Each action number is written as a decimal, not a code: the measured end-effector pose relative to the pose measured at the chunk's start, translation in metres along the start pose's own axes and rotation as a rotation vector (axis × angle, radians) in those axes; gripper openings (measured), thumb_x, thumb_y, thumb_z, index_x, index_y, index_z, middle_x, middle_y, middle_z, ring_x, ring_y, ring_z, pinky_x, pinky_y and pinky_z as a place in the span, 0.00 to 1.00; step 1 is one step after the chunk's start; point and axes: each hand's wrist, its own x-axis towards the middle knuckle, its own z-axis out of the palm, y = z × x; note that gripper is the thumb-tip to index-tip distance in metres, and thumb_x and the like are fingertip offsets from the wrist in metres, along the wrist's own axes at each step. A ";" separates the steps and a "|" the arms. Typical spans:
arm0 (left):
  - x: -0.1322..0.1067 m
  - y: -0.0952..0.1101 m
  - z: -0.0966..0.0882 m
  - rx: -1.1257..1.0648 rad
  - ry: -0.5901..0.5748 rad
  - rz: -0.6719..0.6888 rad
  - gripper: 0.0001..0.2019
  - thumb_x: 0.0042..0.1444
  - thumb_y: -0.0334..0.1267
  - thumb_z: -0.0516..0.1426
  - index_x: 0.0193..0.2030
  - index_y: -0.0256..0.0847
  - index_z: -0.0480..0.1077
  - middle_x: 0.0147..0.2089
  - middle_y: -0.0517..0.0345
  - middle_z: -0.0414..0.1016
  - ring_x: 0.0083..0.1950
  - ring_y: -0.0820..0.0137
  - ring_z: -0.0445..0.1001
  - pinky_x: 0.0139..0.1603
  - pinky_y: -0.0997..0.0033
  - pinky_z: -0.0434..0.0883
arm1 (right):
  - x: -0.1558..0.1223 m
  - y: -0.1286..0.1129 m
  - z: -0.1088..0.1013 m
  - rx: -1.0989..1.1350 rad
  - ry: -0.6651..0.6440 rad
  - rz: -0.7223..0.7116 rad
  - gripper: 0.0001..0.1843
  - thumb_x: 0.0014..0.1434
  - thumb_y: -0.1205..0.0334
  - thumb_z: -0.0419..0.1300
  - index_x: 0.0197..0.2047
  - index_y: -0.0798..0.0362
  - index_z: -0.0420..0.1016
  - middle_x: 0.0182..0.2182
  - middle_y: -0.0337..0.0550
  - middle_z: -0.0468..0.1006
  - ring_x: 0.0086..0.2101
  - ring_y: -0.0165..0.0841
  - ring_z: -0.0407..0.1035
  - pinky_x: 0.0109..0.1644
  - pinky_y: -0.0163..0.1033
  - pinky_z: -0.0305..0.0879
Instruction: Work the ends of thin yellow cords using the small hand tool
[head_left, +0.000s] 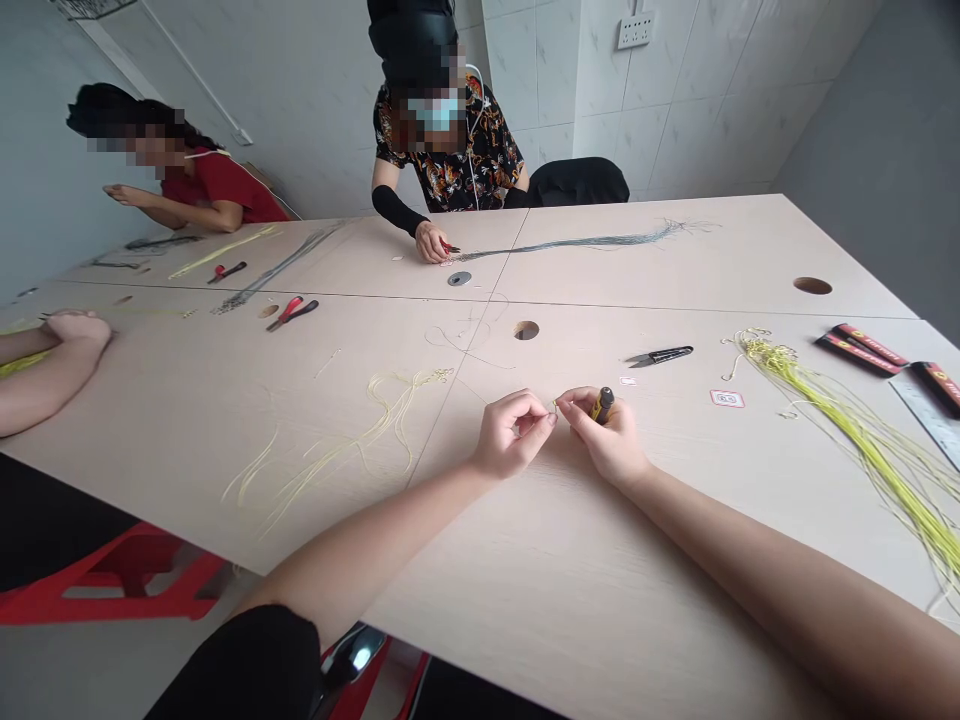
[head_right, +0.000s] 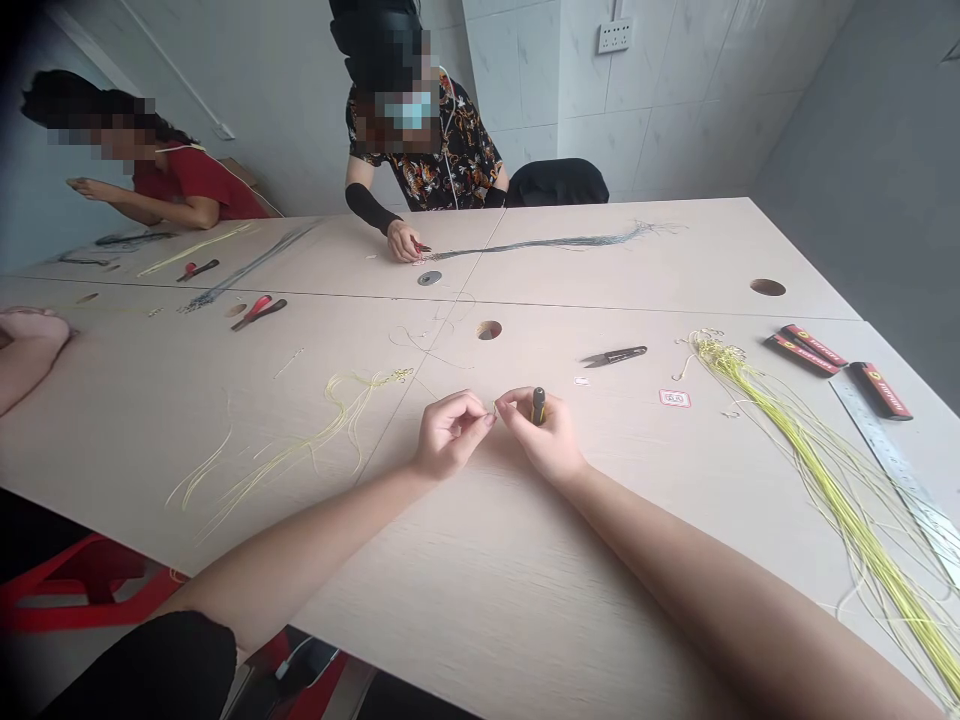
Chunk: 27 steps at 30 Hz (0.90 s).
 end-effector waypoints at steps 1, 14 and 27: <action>0.000 0.000 0.000 0.005 -0.001 -0.002 0.14 0.56 0.37 0.56 0.22 0.38 0.62 0.22 0.63 0.61 0.23 0.78 0.58 0.23 0.76 0.57 | 0.000 -0.001 0.000 -0.011 0.003 0.002 0.16 0.53 0.50 0.59 0.31 0.56 0.72 0.17 0.34 0.59 0.21 0.25 0.53 0.24 0.33 0.50; 0.000 -0.002 -0.001 0.050 -0.013 0.012 0.14 0.56 0.36 0.56 0.21 0.37 0.61 0.20 0.64 0.60 0.22 0.79 0.56 0.23 0.76 0.56 | 0.001 -0.003 0.002 -0.034 -0.038 -0.028 0.14 0.53 0.53 0.59 0.28 0.56 0.73 0.21 0.38 0.67 0.23 0.26 0.56 0.27 0.34 0.54; 0.002 -0.002 -0.004 0.167 -0.034 0.132 0.09 0.55 0.33 0.54 0.24 0.39 0.64 0.23 0.61 0.67 0.26 0.75 0.63 0.27 0.73 0.61 | 0.005 -0.015 -0.005 -0.203 0.097 -0.058 0.17 0.55 0.50 0.58 0.27 0.56 0.68 0.18 0.36 0.62 0.21 0.25 0.54 0.25 0.34 0.52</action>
